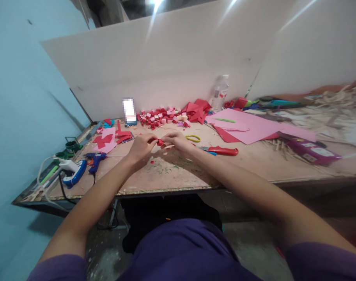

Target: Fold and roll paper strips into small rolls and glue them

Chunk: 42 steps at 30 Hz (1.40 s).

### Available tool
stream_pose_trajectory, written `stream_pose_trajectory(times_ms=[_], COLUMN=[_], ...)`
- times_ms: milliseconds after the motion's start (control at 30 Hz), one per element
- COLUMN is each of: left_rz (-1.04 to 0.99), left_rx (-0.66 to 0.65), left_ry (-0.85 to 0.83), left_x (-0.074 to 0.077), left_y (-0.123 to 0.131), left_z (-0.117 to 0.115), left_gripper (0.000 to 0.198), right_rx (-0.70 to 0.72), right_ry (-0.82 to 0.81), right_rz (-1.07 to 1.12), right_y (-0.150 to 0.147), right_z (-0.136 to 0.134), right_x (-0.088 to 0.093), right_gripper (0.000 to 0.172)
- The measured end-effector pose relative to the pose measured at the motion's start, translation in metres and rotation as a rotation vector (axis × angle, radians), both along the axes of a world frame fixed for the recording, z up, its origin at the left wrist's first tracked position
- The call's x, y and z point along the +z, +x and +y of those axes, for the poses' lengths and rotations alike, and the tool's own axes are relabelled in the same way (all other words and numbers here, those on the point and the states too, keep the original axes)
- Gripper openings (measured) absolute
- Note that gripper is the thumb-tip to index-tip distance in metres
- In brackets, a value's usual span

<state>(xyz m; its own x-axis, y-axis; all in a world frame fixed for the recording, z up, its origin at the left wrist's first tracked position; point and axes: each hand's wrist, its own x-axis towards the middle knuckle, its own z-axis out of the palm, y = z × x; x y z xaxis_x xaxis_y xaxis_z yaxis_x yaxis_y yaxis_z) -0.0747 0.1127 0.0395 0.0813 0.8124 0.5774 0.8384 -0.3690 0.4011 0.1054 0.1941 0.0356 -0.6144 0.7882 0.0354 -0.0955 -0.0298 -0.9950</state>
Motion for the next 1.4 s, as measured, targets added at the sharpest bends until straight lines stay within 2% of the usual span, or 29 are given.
stream_pose_trajectory(times_ms=[200, 367, 567, 700, 900, 1400], left_rz=[-0.122, -0.222, -0.177, -0.198, -0.16, -0.08], left_rx=[-0.033, -0.069, -0.124, -0.096, -0.063, -0.072], left_ry=[0.027, -0.029, -0.051, -0.029, -0.029, 0.005], left_x=[-0.007, -0.003, 0.004, 0.006, 0.004, 0.002], left_y=[-0.001, -0.001, 0.001, 0.003, 0.003, 0.002], left_z=[0.005, 0.003, -0.004, -0.004, -0.003, -0.004], left_gripper=[0.009, 0.008, 0.017, 0.024, 0.026, 0.027], right_rx=[0.009, -0.01, -0.037, -0.034, -0.012, -0.004], right_ry=[-0.022, -0.002, 0.005, -0.003, -0.01, -0.029], right_rz=[0.016, 0.043, 0.056, 0.053, 0.04, 0.047], right_y=[-0.001, -0.001, 0.002, 0.001, -0.001, -0.001], right_z=[-0.001, 0.0, 0.002, 0.002, 0.001, 0.005], right_x=[0.0, -0.001, -0.001, -0.001, -0.002, -0.003], right_gripper=[0.01, 0.01, 0.01, 0.009, 0.006, 0.01])
